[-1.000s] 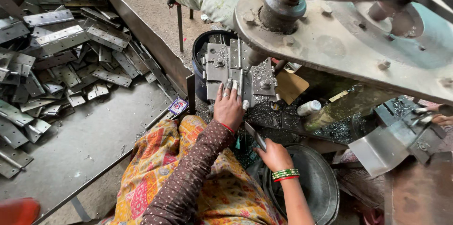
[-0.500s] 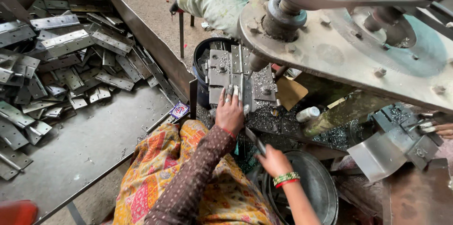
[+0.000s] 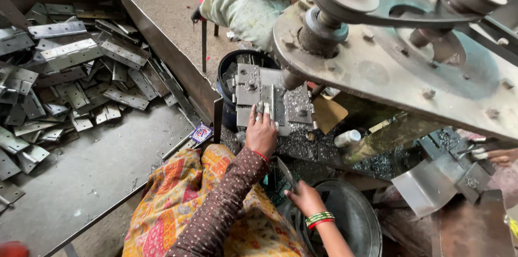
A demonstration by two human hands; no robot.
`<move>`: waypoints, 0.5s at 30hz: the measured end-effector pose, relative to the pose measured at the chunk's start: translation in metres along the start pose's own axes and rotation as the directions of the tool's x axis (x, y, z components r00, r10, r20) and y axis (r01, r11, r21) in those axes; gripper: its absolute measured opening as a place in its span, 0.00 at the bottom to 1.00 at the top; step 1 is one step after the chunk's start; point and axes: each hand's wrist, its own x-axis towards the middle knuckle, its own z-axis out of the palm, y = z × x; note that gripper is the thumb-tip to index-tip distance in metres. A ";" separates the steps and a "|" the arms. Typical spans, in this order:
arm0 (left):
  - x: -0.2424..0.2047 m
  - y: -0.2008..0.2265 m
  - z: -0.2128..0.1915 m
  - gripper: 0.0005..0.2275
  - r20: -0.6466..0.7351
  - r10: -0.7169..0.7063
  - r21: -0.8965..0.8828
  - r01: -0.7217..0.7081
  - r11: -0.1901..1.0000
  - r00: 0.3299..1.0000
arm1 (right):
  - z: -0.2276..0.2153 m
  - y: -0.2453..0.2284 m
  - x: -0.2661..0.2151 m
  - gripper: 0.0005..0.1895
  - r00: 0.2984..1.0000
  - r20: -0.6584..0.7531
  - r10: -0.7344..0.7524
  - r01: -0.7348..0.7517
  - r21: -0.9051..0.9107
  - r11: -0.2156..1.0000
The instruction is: The person sits on the floor and repeatedly picks up small metal parts from a bin, places them on a grinding machine, and operates the machine to grind the parts. The person handles the parts one at a time and returns them to the bin after grinding.
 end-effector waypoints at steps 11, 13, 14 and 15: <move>0.040 -0.004 0.024 0.15 0.098 -0.009 -0.030 0.012 0.999 0.995 | -0.003 -0.018 -0.015 0.25 0.986 -0.126 0.110 -0.122 -0.093 0.988; 0.031 -0.003 0.020 0.12 0.129 -0.018 -0.066 0.027 0.997 0.992 | 0.003 -0.013 -0.017 0.26 0.993 -0.096 0.073 -0.080 -0.073 0.994; 0.023 -0.002 0.017 0.13 0.206 -0.006 -0.087 0.025 0.996 0.979 | 0.004 -0.011 -0.019 0.26 0.995 -0.078 0.060 -0.065 -0.058 0.996; 0.024 -0.003 0.014 0.13 0.269 -0.001 -0.107 0.031 0.994 0.963 | -0.002 -0.010 -0.011 0.27 0.998 -0.047 0.030 -0.034 -0.074 0.997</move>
